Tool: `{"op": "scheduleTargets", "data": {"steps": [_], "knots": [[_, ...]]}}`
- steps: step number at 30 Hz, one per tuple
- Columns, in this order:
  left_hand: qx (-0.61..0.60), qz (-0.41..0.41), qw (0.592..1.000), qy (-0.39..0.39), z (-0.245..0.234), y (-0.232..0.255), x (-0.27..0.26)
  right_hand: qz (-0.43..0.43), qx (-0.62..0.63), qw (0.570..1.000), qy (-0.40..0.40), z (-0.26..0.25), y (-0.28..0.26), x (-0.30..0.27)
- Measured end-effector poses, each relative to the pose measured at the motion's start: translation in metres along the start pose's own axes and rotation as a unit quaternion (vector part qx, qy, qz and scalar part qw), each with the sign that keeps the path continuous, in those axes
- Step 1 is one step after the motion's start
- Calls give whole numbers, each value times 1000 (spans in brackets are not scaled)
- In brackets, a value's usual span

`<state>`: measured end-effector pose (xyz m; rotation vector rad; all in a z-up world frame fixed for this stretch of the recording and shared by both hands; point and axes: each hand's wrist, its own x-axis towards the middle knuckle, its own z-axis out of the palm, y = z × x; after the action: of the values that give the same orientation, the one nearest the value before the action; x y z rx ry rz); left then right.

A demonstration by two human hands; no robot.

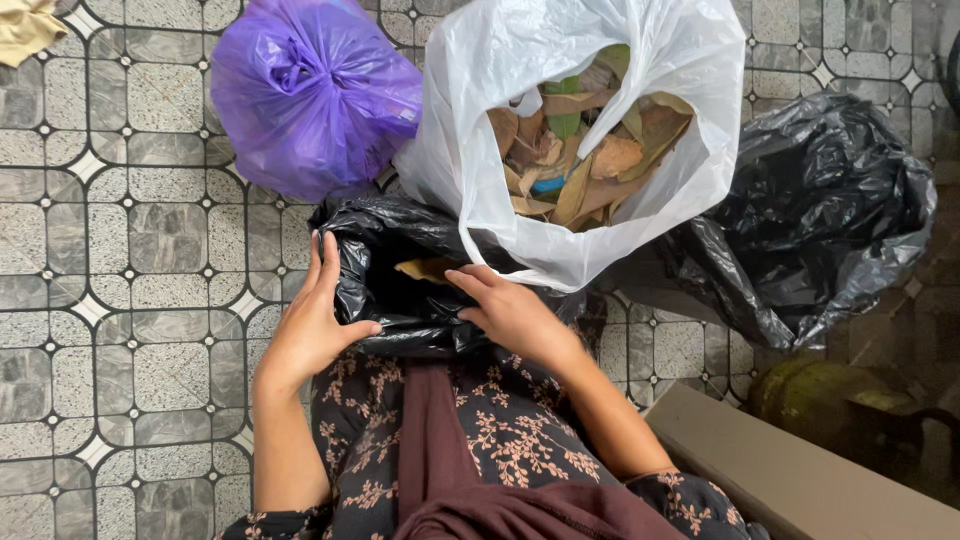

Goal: The person transfers small packaged items and a green bottle from a purple plastic bag into a black trash bag inside a bin. Then they transfer dried leaves from a white plastic bag into the same black trash bag.

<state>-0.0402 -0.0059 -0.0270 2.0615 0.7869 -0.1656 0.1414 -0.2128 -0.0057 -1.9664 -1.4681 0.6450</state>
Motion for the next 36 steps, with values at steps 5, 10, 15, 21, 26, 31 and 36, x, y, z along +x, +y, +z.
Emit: {"op": "scheduleTargets", "data": {"steps": [5, 10, 15, 21, 26, 31, 36], "knots": [[27, 42, 999, 3, -4, 23, 3, 15, 117, 993, 18, -75, 9, -25], [85, 34, 994, -57, -17, 61, 11, 177, -185, 961, 101, -147, 100, 24], [86, 187, 974, -95, -27, 104, 37, 13, -189, 962, 198, -211, 191, 83], [58, 218, 969, -101, -21, 136, 68, 33, -311, 904, 290, -228, 261, 136], [52, 56, 991, -107, -28, 120, 71, 75, -343, 905, 239, -216, 267, 135], [15, 102, 995, -10, -22, 88, 61, 127, -248, 931, 237, -195, 209, 98], [-2, 89, 995, 34, -14, 63, 47, 91, -184, 960, 193, -151, 161, 89]]}}
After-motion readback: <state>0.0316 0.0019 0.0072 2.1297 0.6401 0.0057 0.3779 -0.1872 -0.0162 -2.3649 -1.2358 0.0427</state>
